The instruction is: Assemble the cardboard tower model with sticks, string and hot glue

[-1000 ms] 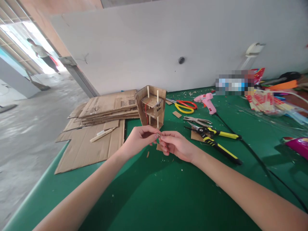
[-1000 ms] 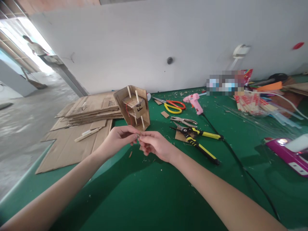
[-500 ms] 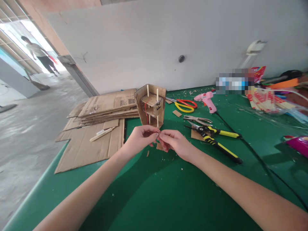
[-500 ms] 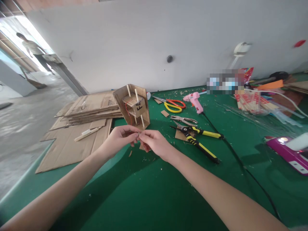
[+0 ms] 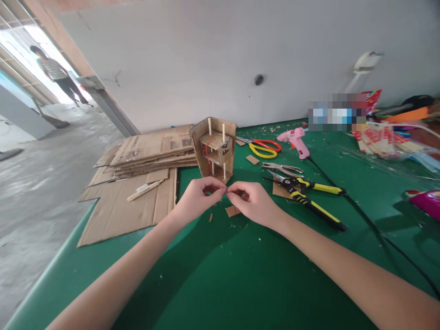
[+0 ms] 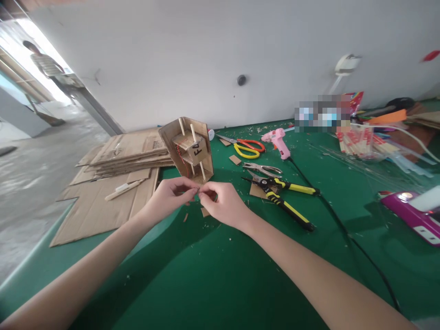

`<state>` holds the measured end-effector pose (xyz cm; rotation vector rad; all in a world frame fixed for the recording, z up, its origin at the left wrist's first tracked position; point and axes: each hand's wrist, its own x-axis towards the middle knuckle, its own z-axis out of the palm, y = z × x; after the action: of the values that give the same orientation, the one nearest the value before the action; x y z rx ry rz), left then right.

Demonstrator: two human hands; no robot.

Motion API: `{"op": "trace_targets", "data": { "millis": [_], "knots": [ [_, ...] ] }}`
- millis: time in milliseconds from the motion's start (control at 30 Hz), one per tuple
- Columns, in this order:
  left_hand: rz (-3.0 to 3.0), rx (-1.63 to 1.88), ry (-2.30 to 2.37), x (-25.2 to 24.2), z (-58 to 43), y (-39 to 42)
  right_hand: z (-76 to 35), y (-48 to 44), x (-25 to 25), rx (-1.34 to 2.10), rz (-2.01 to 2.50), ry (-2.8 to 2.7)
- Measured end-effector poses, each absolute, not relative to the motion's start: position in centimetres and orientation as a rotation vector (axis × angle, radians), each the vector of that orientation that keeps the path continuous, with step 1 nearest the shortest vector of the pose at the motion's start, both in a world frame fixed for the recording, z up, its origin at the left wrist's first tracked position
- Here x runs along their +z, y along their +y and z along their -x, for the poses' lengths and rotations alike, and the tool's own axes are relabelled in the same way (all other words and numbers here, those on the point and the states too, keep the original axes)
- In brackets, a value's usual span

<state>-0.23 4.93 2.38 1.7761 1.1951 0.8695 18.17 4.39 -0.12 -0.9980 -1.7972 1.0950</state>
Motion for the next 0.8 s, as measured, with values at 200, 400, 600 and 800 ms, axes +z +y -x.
{"op": "trace_targets", "data": {
  "millis": [200,400,600,800],
  "knots": [
    [-1.858,0.877,1.217,2.28,0.4,4.97,-18.21,4.38,-0.2,1.114,1.017,-1.795],
    [-1.936,0.882,1.236,2.49,0.36,4.7,-18.24,4.3,-0.05,1.092,1.025,-1.822],
    [-1.993,0.904,1.248,2.41,0.21,4.52,-18.18,4.36,-0.14,1.089,1.029,-1.827],
    [-1.983,0.928,1.237,1.93,0.12,4.58,-18.2,4.58,-0.31,1.083,1.018,-1.827]
  ]
}}
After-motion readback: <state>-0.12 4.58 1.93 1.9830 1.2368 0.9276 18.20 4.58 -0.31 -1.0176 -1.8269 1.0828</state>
